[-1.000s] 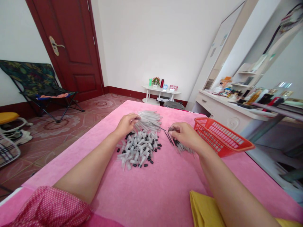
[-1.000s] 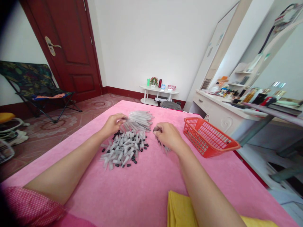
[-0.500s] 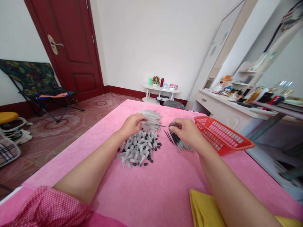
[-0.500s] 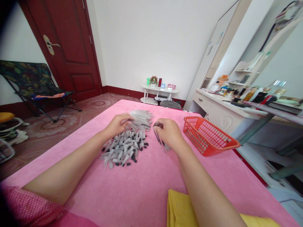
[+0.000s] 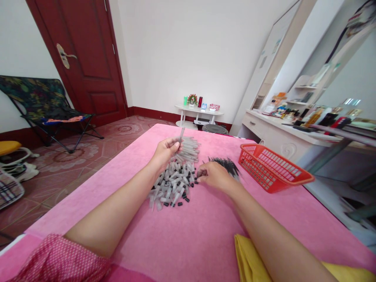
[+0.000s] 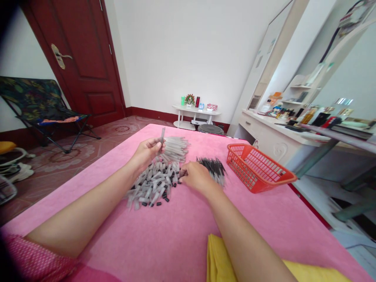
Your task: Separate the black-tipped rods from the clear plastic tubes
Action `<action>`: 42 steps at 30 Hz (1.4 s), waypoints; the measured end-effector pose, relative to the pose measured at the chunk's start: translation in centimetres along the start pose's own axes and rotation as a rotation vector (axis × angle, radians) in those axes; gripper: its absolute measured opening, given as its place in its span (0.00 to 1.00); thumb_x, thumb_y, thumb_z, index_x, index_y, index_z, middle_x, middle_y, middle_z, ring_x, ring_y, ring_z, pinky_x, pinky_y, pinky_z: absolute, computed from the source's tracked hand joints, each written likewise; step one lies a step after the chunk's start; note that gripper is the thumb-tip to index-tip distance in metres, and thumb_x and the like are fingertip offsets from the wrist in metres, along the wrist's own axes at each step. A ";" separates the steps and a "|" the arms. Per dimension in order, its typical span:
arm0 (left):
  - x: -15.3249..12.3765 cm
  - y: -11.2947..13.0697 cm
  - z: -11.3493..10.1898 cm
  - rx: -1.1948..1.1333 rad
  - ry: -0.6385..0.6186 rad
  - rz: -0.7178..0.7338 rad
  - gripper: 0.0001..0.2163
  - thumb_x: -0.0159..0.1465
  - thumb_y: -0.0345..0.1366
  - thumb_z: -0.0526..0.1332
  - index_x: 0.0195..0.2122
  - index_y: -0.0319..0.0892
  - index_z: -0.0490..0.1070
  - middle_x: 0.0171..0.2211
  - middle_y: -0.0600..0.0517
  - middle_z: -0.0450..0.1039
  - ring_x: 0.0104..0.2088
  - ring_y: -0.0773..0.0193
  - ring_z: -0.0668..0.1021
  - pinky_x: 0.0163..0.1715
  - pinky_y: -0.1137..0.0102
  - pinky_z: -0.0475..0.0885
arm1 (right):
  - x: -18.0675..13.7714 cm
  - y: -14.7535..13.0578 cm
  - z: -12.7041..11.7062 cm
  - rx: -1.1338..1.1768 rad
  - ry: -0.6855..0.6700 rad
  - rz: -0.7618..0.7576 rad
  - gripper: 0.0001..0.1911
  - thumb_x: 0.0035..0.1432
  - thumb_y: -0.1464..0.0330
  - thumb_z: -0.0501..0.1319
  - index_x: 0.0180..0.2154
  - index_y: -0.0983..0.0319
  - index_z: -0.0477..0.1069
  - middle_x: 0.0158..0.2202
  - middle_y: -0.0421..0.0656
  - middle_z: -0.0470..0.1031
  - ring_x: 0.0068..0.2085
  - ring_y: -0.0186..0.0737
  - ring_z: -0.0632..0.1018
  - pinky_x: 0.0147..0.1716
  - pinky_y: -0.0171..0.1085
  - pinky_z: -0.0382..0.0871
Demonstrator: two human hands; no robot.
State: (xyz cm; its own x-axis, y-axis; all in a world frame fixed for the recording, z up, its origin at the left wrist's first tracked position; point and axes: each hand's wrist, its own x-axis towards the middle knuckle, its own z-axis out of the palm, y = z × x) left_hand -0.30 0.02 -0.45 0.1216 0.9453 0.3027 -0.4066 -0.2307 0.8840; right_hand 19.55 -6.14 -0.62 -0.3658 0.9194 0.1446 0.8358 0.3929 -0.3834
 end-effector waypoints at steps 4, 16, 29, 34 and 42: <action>-0.2 0.3 0.1 -0.040 0.013 -0.046 0.13 0.49 0.33 0.67 0.36 0.35 0.73 0.28 0.52 0.72 0.25 0.73 0.73 0.29 0.77 0.68 | -0.4 -0.7 0.6 -0.139 -0.014 0.019 0.04 0.43 0.68 0.66 0.27 0.56 0.77 0.26 0.41 0.77 0.27 0.39 0.76 0.24 0.34 0.59; -0.2 -1.8 0.1 0.581 -0.205 0.127 0.09 0.53 0.27 0.59 0.34 0.37 0.75 0.30 0.50 0.77 0.32 0.62 0.77 0.35 0.67 0.71 | 0.3 0.7 -1.9 0.182 0.238 0.134 0.01 0.42 0.73 0.61 0.22 0.63 0.72 0.21 0.41 0.75 0.24 0.36 0.73 0.23 0.32 0.63; -0.7 -2.0 0.2 0.937 -0.339 0.351 0.10 0.55 0.26 0.57 0.35 0.40 0.75 0.34 0.50 0.77 0.37 0.61 0.77 0.39 0.67 0.70 | 0.3 0.3 -2.8 0.354 0.484 0.044 0.07 0.46 0.73 0.59 0.30 0.64 0.73 0.27 0.42 0.76 0.28 0.34 0.74 0.31 0.33 0.66; -0.8 -1.8 0.4 0.937 -0.351 0.359 0.10 0.55 0.26 0.57 0.35 0.40 0.75 0.34 0.50 0.77 0.36 0.61 0.77 0.39 0.67 0.69 | 0.4 0.3 -2.7 0.375 0.463 0.038 0.06 0.45 0.73 0.60 0.29 0.63 0.73 0.27 0.41 0.76 0.28 0.35 0.74 0.30 0.33 0.66; -1.0 -1.6 0.7 0.980 -0.366 0.384 0.11 0.55 0.25 0.57 0.36 0.40 0.75 0.35 0.49 0.77 0.38 0.60 0.76 0.41 0.66 0.69 | 0.6 0.4 -2.3 0.317 0.470 0.044 0.07 0.44 0.73 0.62 0.31 0.62 0.74 0.27 0.40 0.77 0.28 0.35 0.74 0.30 0.33 0.66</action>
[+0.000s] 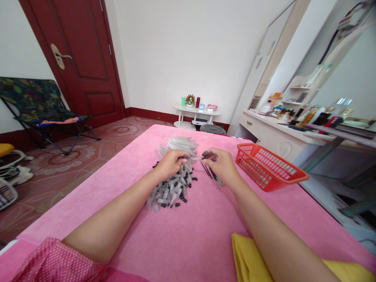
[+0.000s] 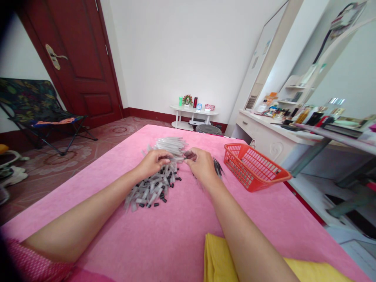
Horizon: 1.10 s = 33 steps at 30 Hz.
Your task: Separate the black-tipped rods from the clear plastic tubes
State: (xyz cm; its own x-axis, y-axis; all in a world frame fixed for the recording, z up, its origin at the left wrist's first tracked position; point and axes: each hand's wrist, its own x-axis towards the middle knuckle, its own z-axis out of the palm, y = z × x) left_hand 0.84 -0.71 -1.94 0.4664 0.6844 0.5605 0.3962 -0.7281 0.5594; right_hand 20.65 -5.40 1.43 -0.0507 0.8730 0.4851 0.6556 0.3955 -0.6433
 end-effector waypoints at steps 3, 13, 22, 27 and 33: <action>0.0 0.3 0.0 0.018 0.000 0.011 0.11 0.55 0.25 0.57 0.36 0.40 0.75 0.35 0.49 0.77 0.38 0.60 0.76 0.41 0.65 0.69 | 0.0 0.3 0.1 -0.015 0.005 0.012 0.05 0.44 0.72 0.63 0.29 0.62 0.74 0.27 0.41 0.76 0.28 0.35 0.75 0.29 0.33 0.65; 0.1 0.7 -0.2 0.013 0.065 0.042 0.11 0.54 0.24 0.58 0.35 0.41 0.76 0.34 0.49 0.77 0.37 0.60 0.76 0.40 0.66 0.69 | -0.5 -0.2 0.2 -0.151 -0.030 0.056 0.20 0.59 0.58 0.51 0.23 0.63 0.70 0.21 0.42 0.73 0.24 0.35 0.72 0.24 0.31 0.58; 0.1 0.9 -0.2 -0.002 0.057 0.052 0.11 0.54 0.23 0.58 0.34 0.40 0.76 0.33 0.49 0.76 0.36 0.60 0.76 0.40 0.66 0.69 | -0.5 0.0 0.0 -0.164 -0.086 0.067 0.22 0.60 0.59 0.49 0.20 0.62 0.67 0.18 0.40 0.69 0.23 0.34 0.70 0.23 0.31 0.58; 0.2 1.0 -0.3 0.007 0.075 0.028 0.10 0.55 0.24 0.58 0.35 0.40 0.76 0.34 0.49 0.77 0.37 0.60 0.76 0.40 0.65 0.69 | -0.6 -0.3 0.1 -0.145 -0.056 0.034 0.09 0.53 0.62 0.58 0.28 0.62 0.69 0.23 0.39 0.73 0.24 0.34 0.72 0.24 0.31 0.58; 0.1 0.8 -0.3 -0.011 0.062 0.037 0.10 0.55 0.25 0.58 0.35 0.41 0.76 0.34 0.49 0.77 0.37 0.60 0.76 0.41 0.66 0.69 | -0.7 -0.4 0.1 -0.124 -0.119 0.090 0.19 0.58 0.58 0.51 0.23 0.62 0.67 0.19 0.40 0.70 0.20 0.33 0.70 0.22 0.31 0.57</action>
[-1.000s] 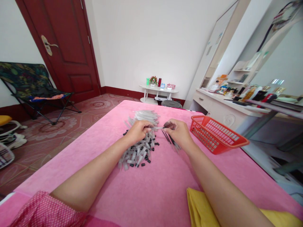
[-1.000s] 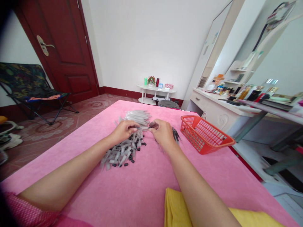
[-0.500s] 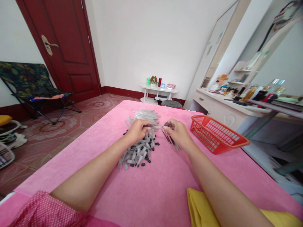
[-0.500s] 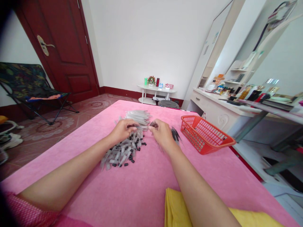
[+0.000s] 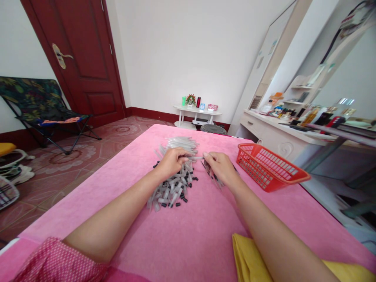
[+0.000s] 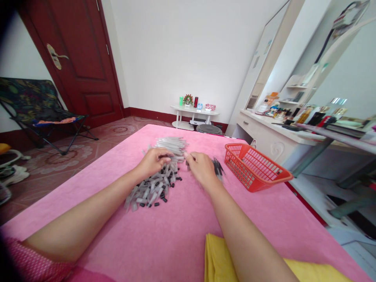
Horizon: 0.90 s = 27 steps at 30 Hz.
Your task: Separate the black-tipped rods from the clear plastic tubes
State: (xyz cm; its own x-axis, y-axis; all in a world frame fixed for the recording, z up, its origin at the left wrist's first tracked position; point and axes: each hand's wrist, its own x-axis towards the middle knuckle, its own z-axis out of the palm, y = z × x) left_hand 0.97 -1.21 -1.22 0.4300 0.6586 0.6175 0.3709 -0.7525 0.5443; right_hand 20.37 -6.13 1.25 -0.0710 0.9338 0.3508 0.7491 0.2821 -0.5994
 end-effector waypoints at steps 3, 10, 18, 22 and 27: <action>0.0 -0.1 0.0 -0.004 0.012 -0.001 0.10 0.54 0.25 0.58 0.35 0.41 0.76 0.33 0.49 0.77 0.36 0.59 0.76 0.40 0.66 0.69 | 0.0 0.1 0.1 0.034 0.040 -0.048 0.12 0.54 0.60 0.57 0.28 0.62 0.68 0.21 0.39 0.72 0.22 0.33 0.71 0.23 0.30 0.58; 0.0 0.2 -0.1 -0.017 0.002 0.020 0.10 0.54 0.23 0.58 0.34 0.40 0.76 0.33 0.49 0.76 0.36 0.61 0.76 0.39 0.67 0.69 | 0.0 0.2 0.3 0.096 -0.055 0.014 0.22 0.59 0.56 0.48 0.22 0.63 0.67 0.18 0.39 0.70 0.19 0.32 0.70 0.21 0.31 0.57; -0.1 -0.3 0.1 -0.024 -0.003 0.021 0.11 0.54 0.23 0.58 0.34 0.39 0.76 0.33 0.49 0.76 0.36 0.62 0.76 0.40 0.68 0.70 | 0.1 0.0 0.5 0.062 -0.028 0.043 0.23 0.60 0.56 0.47 0.20 0.62 0.66 0.16 0.40 0.68 0.19 0.33 0.69 0.21 0.31 0.56; -0.1 -0.5 0.0 -0.011 0.016 0.008 0.10 0.54 0.23 0.58 0.35 0.39 0.76 0.33 0.49 0.77 0.36 0.61 0.76 0.40 0.67 0.69 | 0.1 0.0 0.7 0.055 0.011 -0.004 0.16 0.55 0.58 0.54 0.24 0.62 0.67 0.18 0.39 0.70 0.21 0.33 0.70 0.22 0.31 0.56; -0.1 -0.7 0.0 -0.010 0.009 0.024 0.10 0.55 0.24 0.58 0.35 0.39 0.76 0.33 0.49 0.76 0.36 0.61 0.76 0.39 0.67 0.70 | 0.0 0.0 0.7 0.048 -0.028 0.002 0.20 0.59 0.59 0.50 0.21 0.62 0.65 0.16 0.39 0.68 0.20 0.32 0.69 0.22 0.31 0.56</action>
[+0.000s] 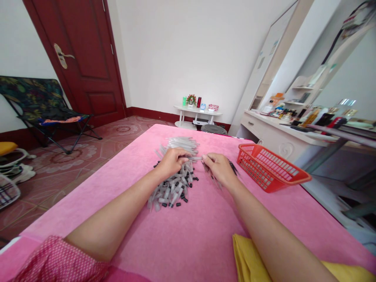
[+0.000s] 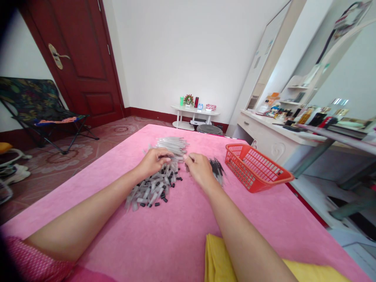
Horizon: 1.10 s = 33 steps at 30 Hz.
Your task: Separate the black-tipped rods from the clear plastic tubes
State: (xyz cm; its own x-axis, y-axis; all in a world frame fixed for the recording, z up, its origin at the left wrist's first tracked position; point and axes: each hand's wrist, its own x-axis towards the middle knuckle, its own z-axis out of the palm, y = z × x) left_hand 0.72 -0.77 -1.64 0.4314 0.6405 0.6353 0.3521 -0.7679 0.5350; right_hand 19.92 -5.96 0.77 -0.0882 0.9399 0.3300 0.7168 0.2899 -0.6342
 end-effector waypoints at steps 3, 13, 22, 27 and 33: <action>0.0 0.1 0.0 -0.004 0.001 -0.003 0.10 0.54 0.23 0.58 0.34 0.39 0.76 0.33 0.49 0.76 0.36 0.61 0.76 0.39 0.67 0.70 | -0.1 -0.1 0.0 0.008 0.056 -0.006 0.17 0.58 0.59 0.51 0.24 0.62 0.66 0.18 0.38 0.69 0.21 0.33 0.70 0.23 0.31 0.57; -0.1 0.0 0.1 0.006 -0.007 -0.003 0.11 0.54 0.22 0.58 0.35 0.40 0.76 0.32 0.50 0.76 0.35 0.62 0.76 0.39 0.68 0.69 | 0.0 0.1 0.4 0.090 0.018 0.015 0.19 0.56 0.57 0.54 0.20 0.62 0.65 0.15 0.38 0.67 0.18 0.32 0.68 0.21 0.31 0.57; -0.1 -0.4 -0.3 0.074 0.025 -0.002 0.11 0.54 0.23 0.58 0.35 0.39 0.76 0.32 0.49 0.76 0.36 0.61 0.76 0.40 0.66 0.70 | 0.1 0.9 2.0 0.442 -0.199 0.270 0.30 0.59 0.49 0.42 0.22 0.64 0.67 0.17 0.43 0.70 0.14 0.31 0.67 0.15 0.31 0.57; -0.1 -0.9 -0.4 0.112 0.077 -0.072 0.11 0.54 0.24 0.58 0.34 0.39 0.76 0.33 0.49 0.77 0.36 0.60 0.76 0.40 0.66 0.70 | -0.5 2.1 3.8 0.006 -0.114 0.028 0.10 0.47 0.65 0.63 0.32 0.62 0.70 0.31 0.43 0.76 0.30 0.36 0.75 0.29 0.32 0.64; -0.2 -1.0 -0.4 0.117 0.061 -0.048 0.11 0.54 0.23 0.58 0.35 0.40 0.76 0.33 0.49 0.77 0.36 0.60 0.76 0.41 0.65 0.70 | -1.0 1.9 4.1 -0.174 -0.140 0.021 0.14 0.44 0.73 0.62 0.37 0.60 0.69 0.31 0.40 0.76 0.32 0.36 0.75 0.30 0.32 0.61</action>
State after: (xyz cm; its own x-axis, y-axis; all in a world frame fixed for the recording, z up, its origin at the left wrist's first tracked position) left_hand -0.02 -0.11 -2.09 0.3619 0.6730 0.6451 0.4673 -0.7297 0.4991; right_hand 18.49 -5.58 -3.65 -0.1589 0.9648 0.2097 0.8269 0.2461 -0.5057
